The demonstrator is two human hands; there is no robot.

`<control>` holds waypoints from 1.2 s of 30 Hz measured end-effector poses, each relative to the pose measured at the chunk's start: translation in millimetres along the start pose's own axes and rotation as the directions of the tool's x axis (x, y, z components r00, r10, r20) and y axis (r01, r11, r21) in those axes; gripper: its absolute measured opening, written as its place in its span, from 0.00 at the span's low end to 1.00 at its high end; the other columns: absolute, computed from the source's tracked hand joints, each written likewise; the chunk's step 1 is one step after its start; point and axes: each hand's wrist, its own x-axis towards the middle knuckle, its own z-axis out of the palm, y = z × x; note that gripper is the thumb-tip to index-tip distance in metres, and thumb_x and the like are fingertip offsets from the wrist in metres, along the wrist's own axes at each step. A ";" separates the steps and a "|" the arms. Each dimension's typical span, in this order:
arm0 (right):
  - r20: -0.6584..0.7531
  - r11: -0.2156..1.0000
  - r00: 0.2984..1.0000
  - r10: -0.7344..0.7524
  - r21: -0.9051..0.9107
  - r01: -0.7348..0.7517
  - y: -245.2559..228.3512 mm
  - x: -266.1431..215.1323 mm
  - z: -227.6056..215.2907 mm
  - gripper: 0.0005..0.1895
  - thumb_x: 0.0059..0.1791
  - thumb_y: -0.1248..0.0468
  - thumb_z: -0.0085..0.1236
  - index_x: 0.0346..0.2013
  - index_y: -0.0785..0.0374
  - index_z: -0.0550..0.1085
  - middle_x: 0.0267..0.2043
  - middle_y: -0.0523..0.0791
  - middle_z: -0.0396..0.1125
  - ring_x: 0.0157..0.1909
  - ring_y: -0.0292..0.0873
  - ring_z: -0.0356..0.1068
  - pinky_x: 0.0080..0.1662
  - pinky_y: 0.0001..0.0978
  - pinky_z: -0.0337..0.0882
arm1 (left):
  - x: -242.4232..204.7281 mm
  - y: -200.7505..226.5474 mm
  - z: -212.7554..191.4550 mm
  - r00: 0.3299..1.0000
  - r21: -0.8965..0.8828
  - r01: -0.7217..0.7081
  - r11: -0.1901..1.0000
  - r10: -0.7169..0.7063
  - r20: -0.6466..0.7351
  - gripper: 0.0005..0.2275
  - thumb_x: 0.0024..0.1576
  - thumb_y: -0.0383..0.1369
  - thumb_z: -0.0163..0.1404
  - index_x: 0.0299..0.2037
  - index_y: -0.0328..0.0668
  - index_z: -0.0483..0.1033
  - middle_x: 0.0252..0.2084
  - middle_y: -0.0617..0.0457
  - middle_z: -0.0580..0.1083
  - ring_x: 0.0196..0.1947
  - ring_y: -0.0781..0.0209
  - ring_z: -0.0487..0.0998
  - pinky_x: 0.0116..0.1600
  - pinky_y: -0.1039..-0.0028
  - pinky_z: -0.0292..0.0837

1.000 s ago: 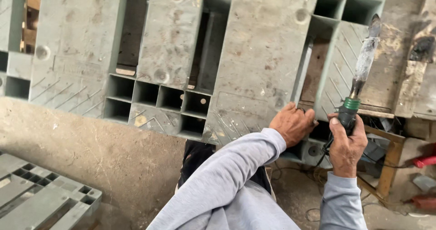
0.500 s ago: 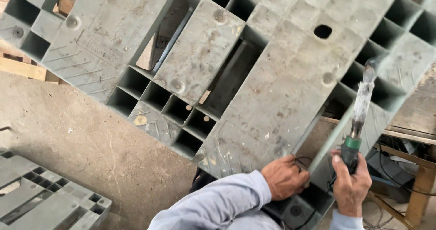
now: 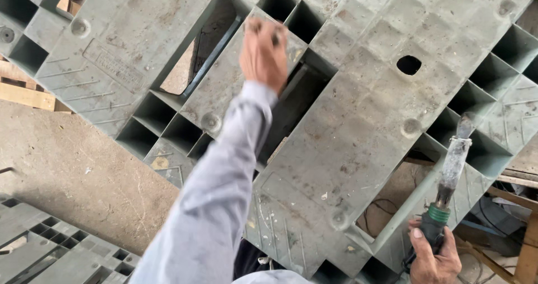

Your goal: The person uses a soldering iron to scrape and clean debris from the recessed compartments of a large gray plastic pallet. They repeatedly apply the hot tip to the surfaces and wipe away residue with a cloth held in the other hand.

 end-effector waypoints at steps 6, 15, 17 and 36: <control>-0.004 0.999 1.000 0.030 0.038 -0.029 12.6 4.8 -4.4 0.13 0.51 0.70 0.56 0.48 0.77 0.72 0.43 0.52 0.73 0.47 0.42 0.73 0.55 0.31 0.72 | 87.1 -0.5 36.4 0.896 0.413 -0.148 0.899 -0.054 0.440 0.12 0.58 0.41 0.57 0.39 0.39 0.81 0.45 0.40 0.77 0.44 0.43 0.79 0.48 0.57 0.76; 0.003 0.996 0.997 0.081 0.035 -0.081 -5.3 1.6 -2.6 0.13 0.53 0.70 0.57 0.52 0.74 0.72 0.46 0.49 0.72 0.46 0.39 0.71 0.51 0.28 0.71 | 60.6 -2.9 56.8 0.998 0.144 -0.057 0.988 0.059 -0.007 0.08 0.53 0.31 0.59 0.41 0.42 0.78 0.43 0.42 0.77 0.44 0.40 0.78 0.49 0.53 0.73; 0.004 0.995 0.997 0.081 0.053 -0.081 -15.8 -0.6 3.7 0.13 0.54 0.70 0.57 0.52 0.73 0.72 0.45 0.48 0.72 0.46 0.37 0.70 0.49 0.28 0.70 | 27.5 21.0 37.7 0.974 -0.052 -0.137 0.989 0.125 -0.191 0.07 0.60 0.33 0.61 0.43 0.43 0.77 0.45 0.46 0.78 0.49 0.43 0.78 0.53 0.57 0.73; 0.295 0.995 0.951 -0.092 0.068 0.075 -68.6 -47.1 77.8 0.12 0.57 0.72 0.52 0.54 0.77 0.70 0.51 0.53 0.71 0.52 0.43 0.74 0.58 0.35 0.74 | -306.7 -77.5 -186.0 0.186 -0.894 0.403 -0.194 -0.940 0.287 0.12 0.65 0.40 0.51 0.45 0.37 0.71 0.40 0.48 0.75 0.35 0.56 0.77 0.38 0.63 0.77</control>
